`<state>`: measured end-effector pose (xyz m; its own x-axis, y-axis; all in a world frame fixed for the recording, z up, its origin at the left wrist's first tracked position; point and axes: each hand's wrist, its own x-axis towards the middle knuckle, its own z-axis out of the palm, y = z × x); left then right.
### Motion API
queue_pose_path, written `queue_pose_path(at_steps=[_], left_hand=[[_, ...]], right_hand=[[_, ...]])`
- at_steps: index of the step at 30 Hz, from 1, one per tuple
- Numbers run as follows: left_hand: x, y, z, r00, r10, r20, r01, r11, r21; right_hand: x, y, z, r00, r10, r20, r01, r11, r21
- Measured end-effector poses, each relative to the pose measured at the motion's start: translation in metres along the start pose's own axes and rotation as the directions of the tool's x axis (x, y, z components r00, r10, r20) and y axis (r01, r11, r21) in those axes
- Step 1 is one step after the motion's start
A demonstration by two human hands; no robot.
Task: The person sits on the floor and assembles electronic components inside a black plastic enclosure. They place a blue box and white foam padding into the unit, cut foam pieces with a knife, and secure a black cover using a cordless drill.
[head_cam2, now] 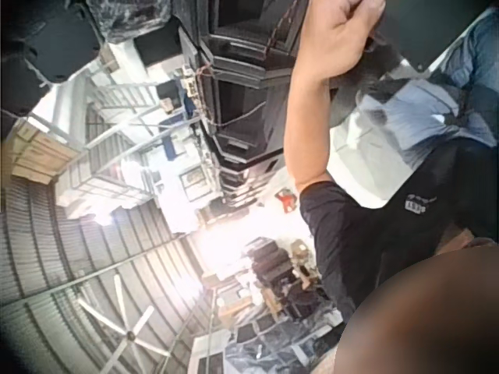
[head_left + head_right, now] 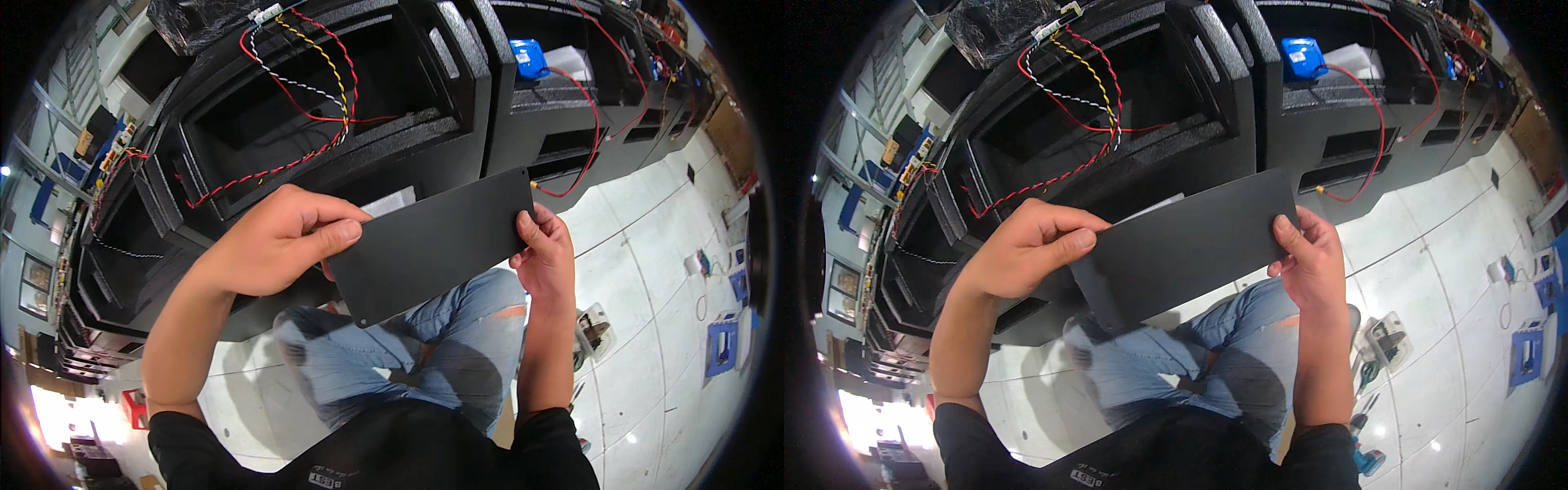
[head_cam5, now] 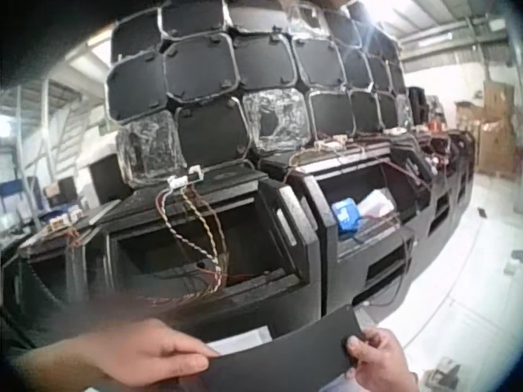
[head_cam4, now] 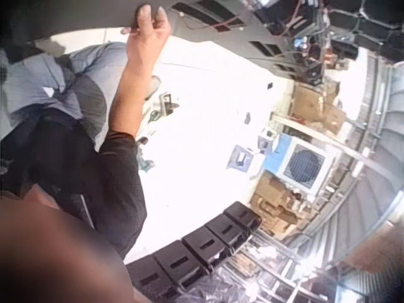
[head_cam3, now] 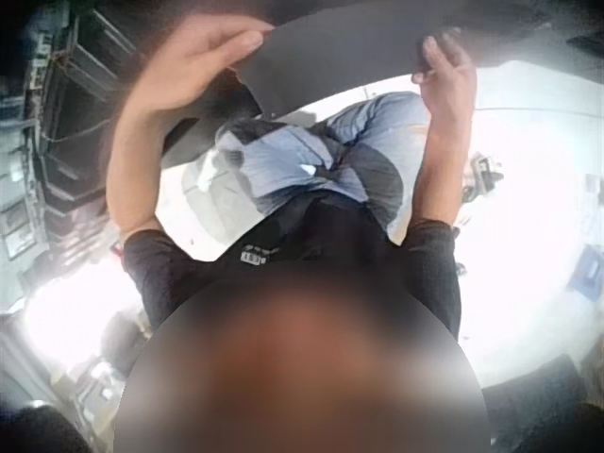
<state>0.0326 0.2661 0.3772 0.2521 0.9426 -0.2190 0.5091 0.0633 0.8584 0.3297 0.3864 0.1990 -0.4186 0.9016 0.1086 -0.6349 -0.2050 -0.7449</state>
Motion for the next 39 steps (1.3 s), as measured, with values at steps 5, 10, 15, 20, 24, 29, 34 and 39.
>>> queue_pose_path(at_steps=[5,10,15,20,24,29,34,39], left_hand=[[-0.003,-0.002,0.016,0.991,-0.123,-0.043,0.115,0.980,-0.161],[-0.013,-0.001,0.031,0.982,-0.188,-0.014,0.182,0.966,-0.182],[-0.023,-0.018,0.044,0.987,-0.102,-0.125,0.107,0.994,0.028],[-0.022,-0.056,0.084,0.741,0.633,0.225,-0.456,0.229,0.860],[-0.044,-0.066,0.110,0.754,0.460,0.468,-0.486,-0.088,0.870],[-0.040,-0.064,0.126,0.683,0.504,0.529,-0.551,-0.119,0.826],[-0.037,-0.081,0.136,0.674,0.616,0.407,-0.553,0.055,0.832],[-0.032,-0.100,0.132,0.773,0.618,0.142,-0.405,0.308,0.861]], right_hand=[[-0.006,0.015,-0.005,0.999,0.053,0.001,-0.053,0.991,0.124],[-0.010,0.028,-0.016,0.993,0.087,-0.075,-0.070,0.975,0.213],[-0.024,0.058,-0.020,0.997,0.019,-0.074,0.013,0.912,0.409],[-0.038,0.155,-0.031,1.000,0.025,-0.015,-0.008,0.726,0.688],[-0.041,0.172,-0.027,0.983,-0.078,0.167,-0.078,0.645,0.760],[-0.037,0.177,-0.028,0.915,-0.171,0.364,-0.243,0.486,0.840],[-0.038,0.195,-0.019,0.883,-0.277,0.378,-0.207,0.494,0.845],[-0.043,0.220,-0.016,0.961,-0.022,0.277,-0.224,0.528,0.819]])
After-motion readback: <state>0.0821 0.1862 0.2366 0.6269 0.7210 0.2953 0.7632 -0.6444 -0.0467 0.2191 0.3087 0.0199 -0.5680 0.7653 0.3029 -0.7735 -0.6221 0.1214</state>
